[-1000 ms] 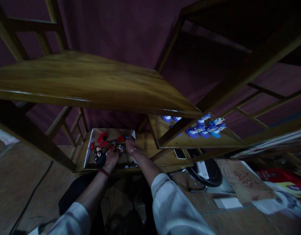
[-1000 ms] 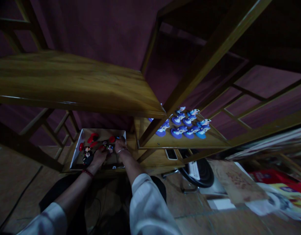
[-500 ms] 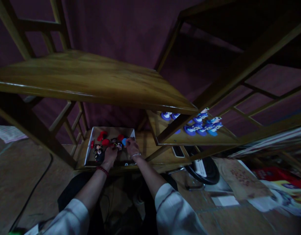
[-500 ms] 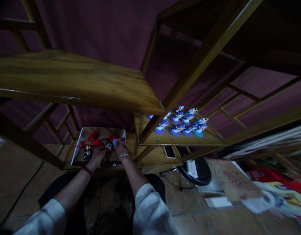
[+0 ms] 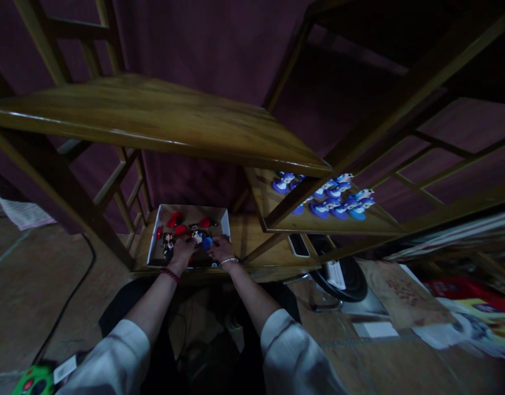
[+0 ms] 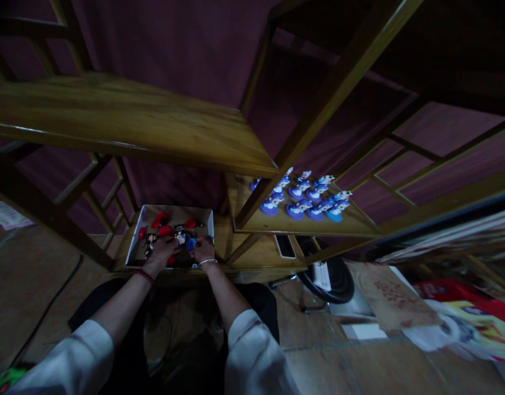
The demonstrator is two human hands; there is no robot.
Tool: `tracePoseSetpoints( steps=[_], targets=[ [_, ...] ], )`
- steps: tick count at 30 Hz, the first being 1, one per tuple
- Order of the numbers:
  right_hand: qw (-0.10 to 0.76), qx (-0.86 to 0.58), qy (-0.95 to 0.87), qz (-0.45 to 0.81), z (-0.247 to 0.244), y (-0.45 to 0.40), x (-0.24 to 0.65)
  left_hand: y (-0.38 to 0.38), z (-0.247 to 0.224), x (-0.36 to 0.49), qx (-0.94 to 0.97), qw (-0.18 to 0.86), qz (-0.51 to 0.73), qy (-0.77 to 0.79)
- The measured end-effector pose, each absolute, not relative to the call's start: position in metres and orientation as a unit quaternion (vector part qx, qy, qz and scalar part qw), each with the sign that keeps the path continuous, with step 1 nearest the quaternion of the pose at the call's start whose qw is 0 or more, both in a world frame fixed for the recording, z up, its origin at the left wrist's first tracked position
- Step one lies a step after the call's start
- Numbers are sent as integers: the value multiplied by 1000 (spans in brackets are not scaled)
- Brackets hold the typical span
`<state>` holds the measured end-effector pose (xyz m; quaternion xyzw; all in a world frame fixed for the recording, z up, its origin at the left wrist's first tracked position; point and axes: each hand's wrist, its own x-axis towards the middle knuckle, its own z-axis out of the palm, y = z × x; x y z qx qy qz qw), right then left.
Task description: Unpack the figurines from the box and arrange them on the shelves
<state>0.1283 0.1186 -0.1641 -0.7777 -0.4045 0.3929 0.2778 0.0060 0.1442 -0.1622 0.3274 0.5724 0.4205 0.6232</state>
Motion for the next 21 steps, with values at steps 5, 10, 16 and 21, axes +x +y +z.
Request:
tracePoseSetpoints(
  steps=[5, 10, 16, 21],
  targets=[
    [255, -785, -403, 396, -168, 115, 128, 140, -155, 3, 324, 642, 417, 556],
    [252, -781, -389, 418, -169, 117, 128, 138, -154, 2, 340, 642, 412, 550],
    [269, -761, -403, 432, -164, 116, 129, 140, -150, 4, 339, 626, 389, 585],
    [263, -771, -375, 443, -162, 116, 125, 141, -157, 4, 371, 607, 372, 595]
  ],
)
